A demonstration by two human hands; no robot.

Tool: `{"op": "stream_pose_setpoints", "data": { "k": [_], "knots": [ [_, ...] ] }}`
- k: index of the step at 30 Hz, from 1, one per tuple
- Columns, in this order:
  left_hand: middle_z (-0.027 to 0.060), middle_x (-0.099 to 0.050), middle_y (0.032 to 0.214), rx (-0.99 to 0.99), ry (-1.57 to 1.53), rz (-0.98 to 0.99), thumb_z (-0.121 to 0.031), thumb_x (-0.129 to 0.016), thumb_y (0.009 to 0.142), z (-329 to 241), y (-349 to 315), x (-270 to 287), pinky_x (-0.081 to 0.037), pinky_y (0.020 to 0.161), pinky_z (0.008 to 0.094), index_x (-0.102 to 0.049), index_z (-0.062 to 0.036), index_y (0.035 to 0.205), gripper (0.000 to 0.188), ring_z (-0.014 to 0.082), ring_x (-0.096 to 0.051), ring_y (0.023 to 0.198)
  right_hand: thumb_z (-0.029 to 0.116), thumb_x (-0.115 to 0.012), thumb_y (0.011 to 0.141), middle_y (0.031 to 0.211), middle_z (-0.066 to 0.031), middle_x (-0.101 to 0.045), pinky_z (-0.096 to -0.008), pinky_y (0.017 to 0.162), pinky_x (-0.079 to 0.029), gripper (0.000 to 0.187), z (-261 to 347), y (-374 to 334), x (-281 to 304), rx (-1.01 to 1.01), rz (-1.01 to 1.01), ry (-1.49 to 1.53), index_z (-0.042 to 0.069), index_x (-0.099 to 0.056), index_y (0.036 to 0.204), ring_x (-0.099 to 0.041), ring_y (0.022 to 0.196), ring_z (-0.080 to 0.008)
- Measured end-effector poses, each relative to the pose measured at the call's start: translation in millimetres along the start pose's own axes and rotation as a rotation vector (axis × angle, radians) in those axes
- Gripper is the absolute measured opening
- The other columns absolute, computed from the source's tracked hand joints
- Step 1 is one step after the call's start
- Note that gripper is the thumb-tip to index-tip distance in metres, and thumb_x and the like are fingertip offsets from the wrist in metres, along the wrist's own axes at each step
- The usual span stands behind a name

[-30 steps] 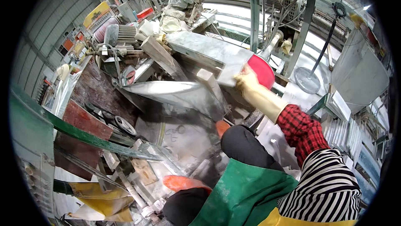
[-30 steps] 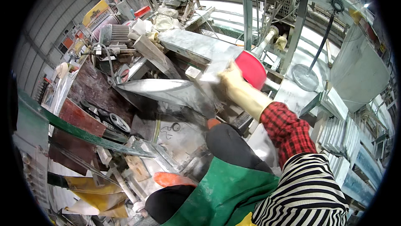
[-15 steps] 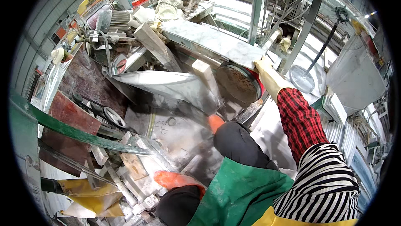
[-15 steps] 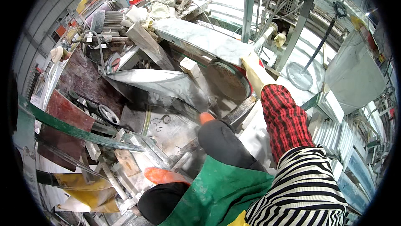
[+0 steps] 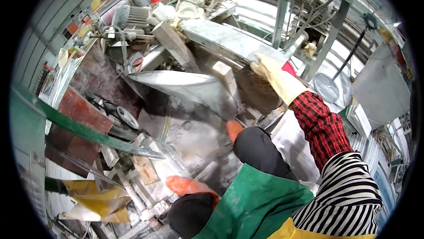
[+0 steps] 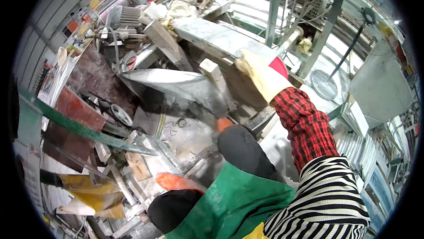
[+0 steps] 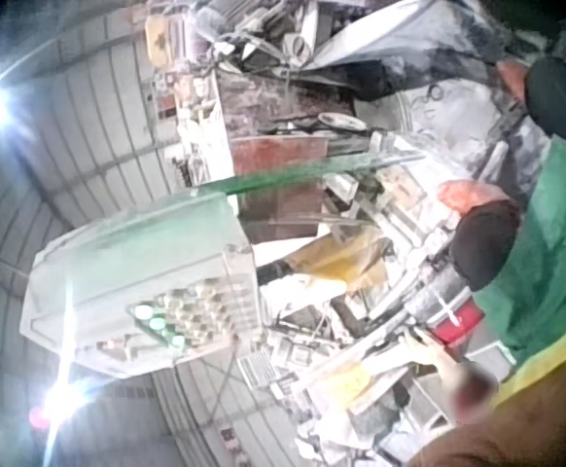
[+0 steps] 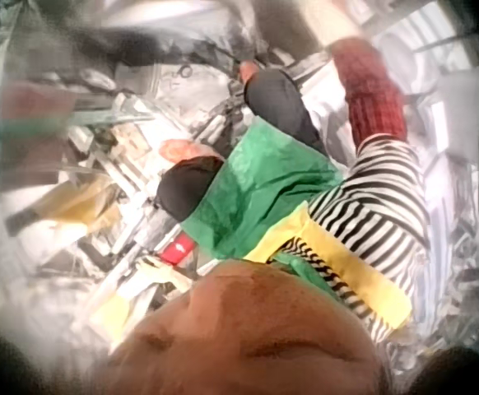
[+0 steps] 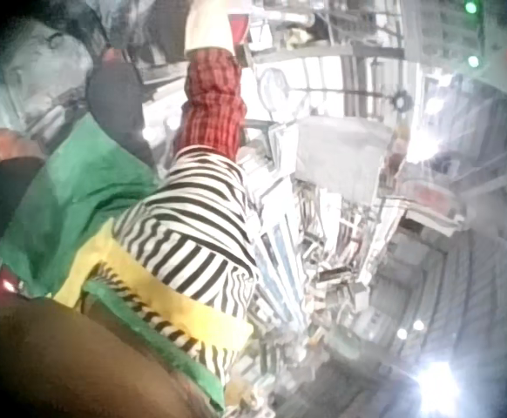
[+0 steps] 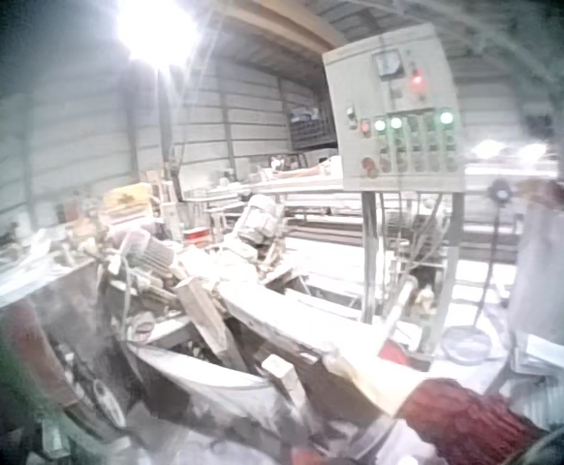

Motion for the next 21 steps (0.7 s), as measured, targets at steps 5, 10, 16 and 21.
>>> {"op": "stream_pose_setpoints", "data": {
  "k": [5, 10, 16, 21],
  "knots": [
    [0.0255, -0.065, 0.127, 0.071, 0.008, 0.019, -0.03, -0.063, 0.099, -8.6, 23.8, -14.7, -0.044, 0.107, 0.0543, -0.07, 0.0018, 0.117, 0.037, 0.0442, -0.06, 0.118, 0.022, -0.059, 0.094, 0.077, -0.0125, -0.067, -0.034, 0.057, -0.053, 0.053, 100.5, -15.9, -71.7, 0.311, 0.202, 0.307, 0.011, -0.054, 0.145, -0.065, 0.063, -0.0177],
    [0.0254, -0.059, 0.138, 0.186, 0.03, -0.108, -0.023, -0.068, 0.091, 16.2, 3.5, -33.6, -0.035, 0.113, 0.0541, -0.067, 0.0002, 0.123, 0.039, 0.0457, -0.051, 0.129, 0.017, -0.061, 0.091, 0.095, -0.0117, -0.072, -0.0341, 0.071, -0.054, 0.047, 114.0, -49.2, -216.7, 0.521, 0.452, 0.338, 0.006, -0.06, 0.137, -0.067, 0.079, -0.0188],
    [0.0231, -0.057, 0.141, 0.347, 0.003, -0.032, -0.027, -0.067, 0.092, 9.3, -5.6, -28.2, -0.028, 0.117, 0.0537, -0.068, -0.004, 0.124, 0.039, 0.0451, -0.046, 0.135, 0.035, -0.064, 0.083, 0.117, -0.0163, -0.071, -0.0462, 0.092, -0.054, 0.053, 100.4, -58.3, -303.1, 0.634, 0.679, -0.608, 0.021, -0.062, 0.134, -0.068, 0.109, -0.0362],
    [0.0227, -0.057, 0.141, 0.326, -0.031, -0.054, -0.025, -0.067, 0.091, -10.2, 2.1, -28.5, -0.029, 0.116, 0.0539, -0.068, -0.0021, 0.122, 0.039, 0.0458, -0.048, 0.132, 0.03, -0.067, 0.084, 0.104, -0.0157, -0.072, -0.0396, 0.084, -0.056, 0.049, 46.3, -20.5, -324.0, 0.726, 0.632, -0.32, 0.012, -0.064, 0.129, -0.07, 0.094, -0.029]
  ]
}}
Point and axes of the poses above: each hand's wrist, its own y-axis towards the middle knuckle, its own x-axis out of the back of the hand, z = x × y, the point moved 3 cm from there along y, towards the middle knuckle
